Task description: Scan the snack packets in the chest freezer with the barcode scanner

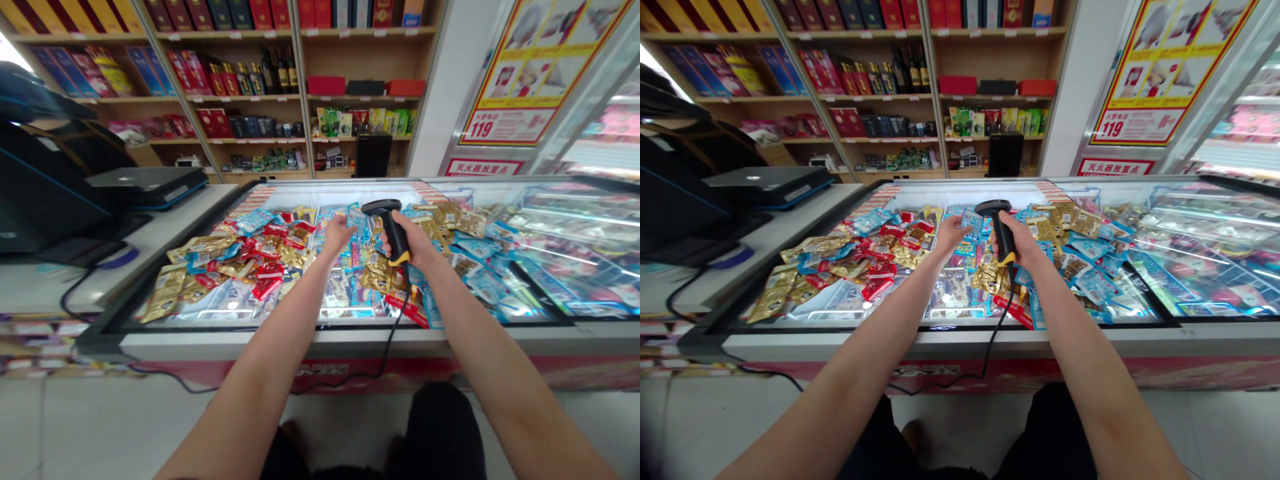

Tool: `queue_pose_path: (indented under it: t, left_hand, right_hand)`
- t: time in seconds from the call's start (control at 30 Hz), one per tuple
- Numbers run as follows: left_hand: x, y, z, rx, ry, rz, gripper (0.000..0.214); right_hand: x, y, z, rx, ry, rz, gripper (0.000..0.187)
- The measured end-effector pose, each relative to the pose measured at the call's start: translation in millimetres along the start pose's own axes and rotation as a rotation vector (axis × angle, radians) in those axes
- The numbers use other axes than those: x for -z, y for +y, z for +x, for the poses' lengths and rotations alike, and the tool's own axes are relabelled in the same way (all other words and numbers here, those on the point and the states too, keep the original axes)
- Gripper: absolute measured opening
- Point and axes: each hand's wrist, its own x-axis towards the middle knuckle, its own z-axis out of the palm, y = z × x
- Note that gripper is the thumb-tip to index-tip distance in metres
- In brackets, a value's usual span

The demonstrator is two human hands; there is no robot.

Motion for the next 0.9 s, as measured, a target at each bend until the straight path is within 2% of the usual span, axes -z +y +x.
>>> queue_pose_path:
  t: [0.57, 0.9]
  left_hand:
    - [1.1, 2.3, -1.2, 0.024, -0.026, -0.006, 0.015]
    - [-2.7, -8.6, 4.1, -0.001, -0.019, -0.028, 0.019]
  right_hand:
    - [-1.3, -3.9, -2.5, -0.054, -0.037, -0.015, 0.037]
    - [-2.8, -6.4, -4.2, -0.082, -0.033, -0.016, 0.039]
